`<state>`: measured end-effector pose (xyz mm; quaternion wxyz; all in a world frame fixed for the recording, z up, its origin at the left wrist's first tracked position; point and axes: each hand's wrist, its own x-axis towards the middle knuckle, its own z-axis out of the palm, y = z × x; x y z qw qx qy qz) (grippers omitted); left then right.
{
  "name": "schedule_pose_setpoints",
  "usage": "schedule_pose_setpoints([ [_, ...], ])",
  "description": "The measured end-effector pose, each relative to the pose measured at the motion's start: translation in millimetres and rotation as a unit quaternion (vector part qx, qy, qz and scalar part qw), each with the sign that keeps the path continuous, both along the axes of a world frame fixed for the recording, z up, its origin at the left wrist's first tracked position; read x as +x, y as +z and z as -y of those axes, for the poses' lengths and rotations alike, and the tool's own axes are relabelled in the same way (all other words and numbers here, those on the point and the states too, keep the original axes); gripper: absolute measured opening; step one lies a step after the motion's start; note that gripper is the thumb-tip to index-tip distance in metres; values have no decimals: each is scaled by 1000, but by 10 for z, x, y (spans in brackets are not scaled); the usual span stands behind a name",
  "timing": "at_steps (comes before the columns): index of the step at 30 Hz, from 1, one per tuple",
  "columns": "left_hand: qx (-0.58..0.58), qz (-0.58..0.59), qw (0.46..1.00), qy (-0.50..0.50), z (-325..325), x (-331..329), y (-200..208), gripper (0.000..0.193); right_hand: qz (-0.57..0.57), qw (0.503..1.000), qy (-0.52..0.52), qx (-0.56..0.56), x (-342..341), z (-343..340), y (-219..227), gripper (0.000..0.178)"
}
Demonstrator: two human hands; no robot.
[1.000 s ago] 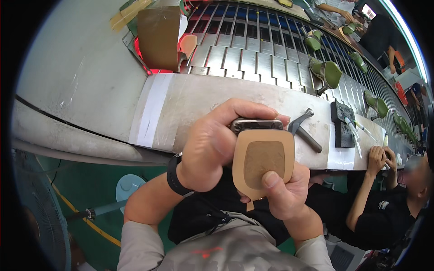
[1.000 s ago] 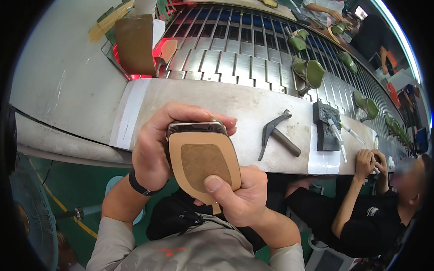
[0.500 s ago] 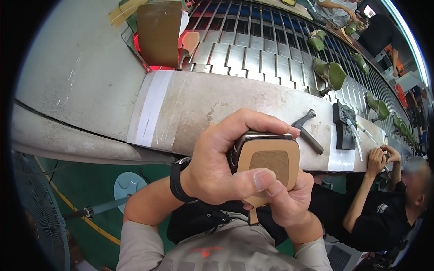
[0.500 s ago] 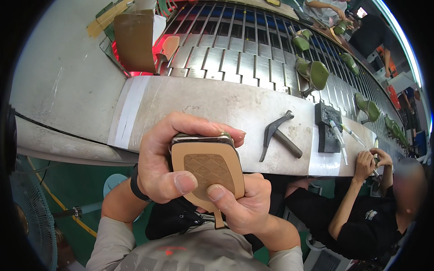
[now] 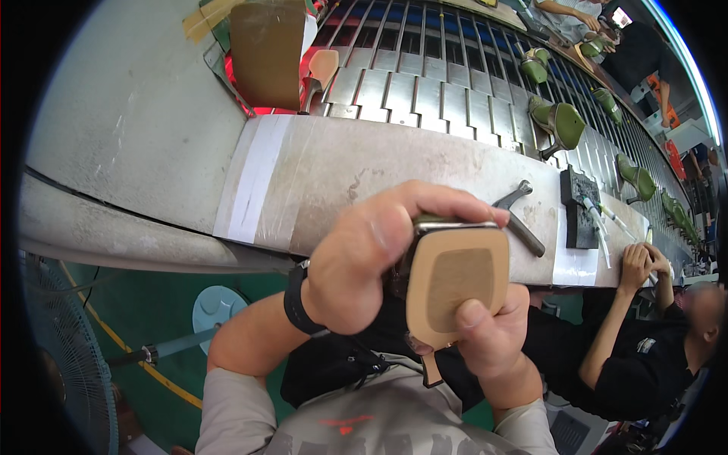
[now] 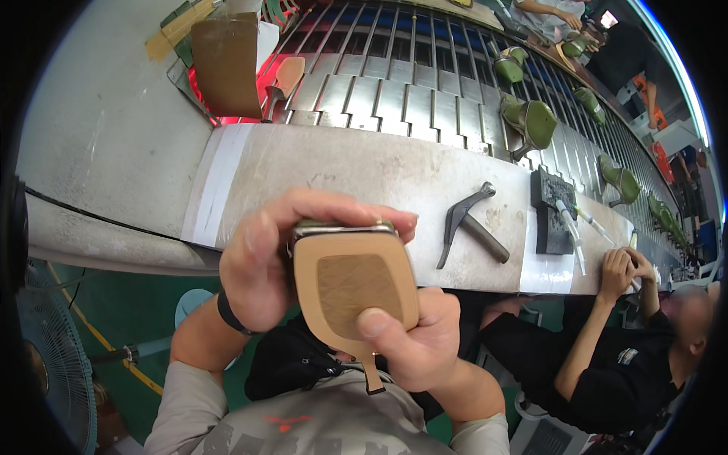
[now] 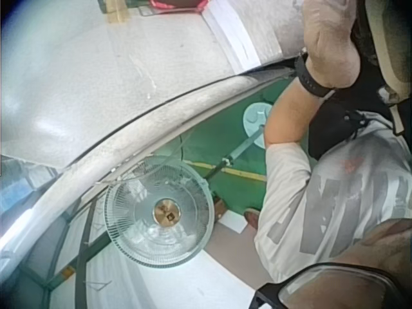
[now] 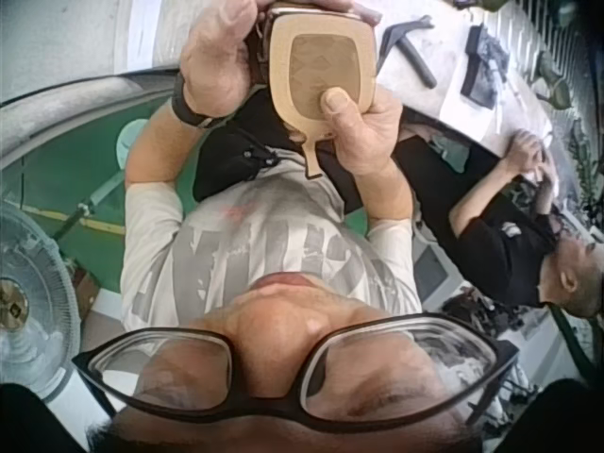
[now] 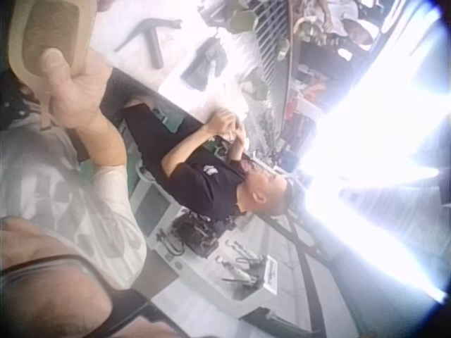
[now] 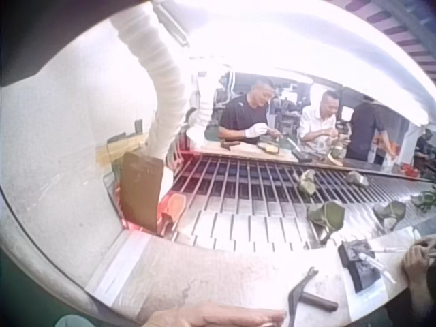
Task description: The person attaches soles and heels onto lasted shoe uppers by hand, hammers along the edges using a hammer, and places the assembled shoes onto a conveyor.
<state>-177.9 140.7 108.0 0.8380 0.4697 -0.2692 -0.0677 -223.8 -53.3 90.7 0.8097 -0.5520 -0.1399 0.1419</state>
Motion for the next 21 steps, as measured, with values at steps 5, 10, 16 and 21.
schedule_pose_setpoints([
  [5, -78, -30, 996, 11, -74, 210, -111, 53, -16, 997, 0, 78, 241, 14, -81, 71],
  [10, -51, 19, 997, 57, -121, 192, -180, 43, -15, 981, 33, 190, 303, -29, -109, 55],
  [16, 42, 117, 960, 252, -149, 24, -141, 33, -18, 981, 36, 191, 330, -100, -80, 48],
  [21, 159, 81, 929, 324, -275, -35, 65, 25, -48, 983, 28, 173, 248, -233, 24, 43],
])
